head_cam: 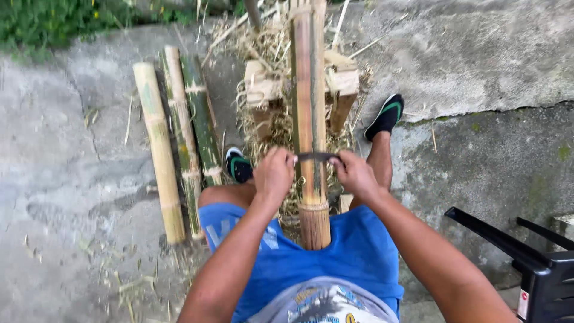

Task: Scraping and cleaning bamboo poles with a blade while holding them between the legs.

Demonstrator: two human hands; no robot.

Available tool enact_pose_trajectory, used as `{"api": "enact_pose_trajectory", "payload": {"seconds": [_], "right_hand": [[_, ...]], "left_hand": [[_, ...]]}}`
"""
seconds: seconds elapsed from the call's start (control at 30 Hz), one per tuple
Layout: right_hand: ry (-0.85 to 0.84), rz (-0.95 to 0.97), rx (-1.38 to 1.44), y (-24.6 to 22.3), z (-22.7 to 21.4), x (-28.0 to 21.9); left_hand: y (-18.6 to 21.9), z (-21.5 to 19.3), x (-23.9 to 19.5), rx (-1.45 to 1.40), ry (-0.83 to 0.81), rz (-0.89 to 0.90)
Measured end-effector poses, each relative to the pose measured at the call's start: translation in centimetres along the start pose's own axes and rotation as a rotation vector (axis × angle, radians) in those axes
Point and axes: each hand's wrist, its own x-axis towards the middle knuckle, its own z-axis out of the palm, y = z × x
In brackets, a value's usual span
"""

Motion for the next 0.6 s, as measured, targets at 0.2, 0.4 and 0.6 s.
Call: {"api": "enact_pose_trajectory", "payload": {"seconds": [0.2,0.4,0.6], "right_hand": [[0.192,-0.082,-0.031,-1.9,-2.3,7.7],[0.256,-0.098,-0.039,-3.0,-4.9,17.7],[0.309,-0.11,-0.004,-2.8,-6.2,25.5]], "left_hand": [[0.4,0.4,8.3,0.075,0.158,0.075],[1.6,-1.3,19.7,0.102,0.138,0.062],[2.3,-1.8,27.7,0.117,0.23,0.083]]}}
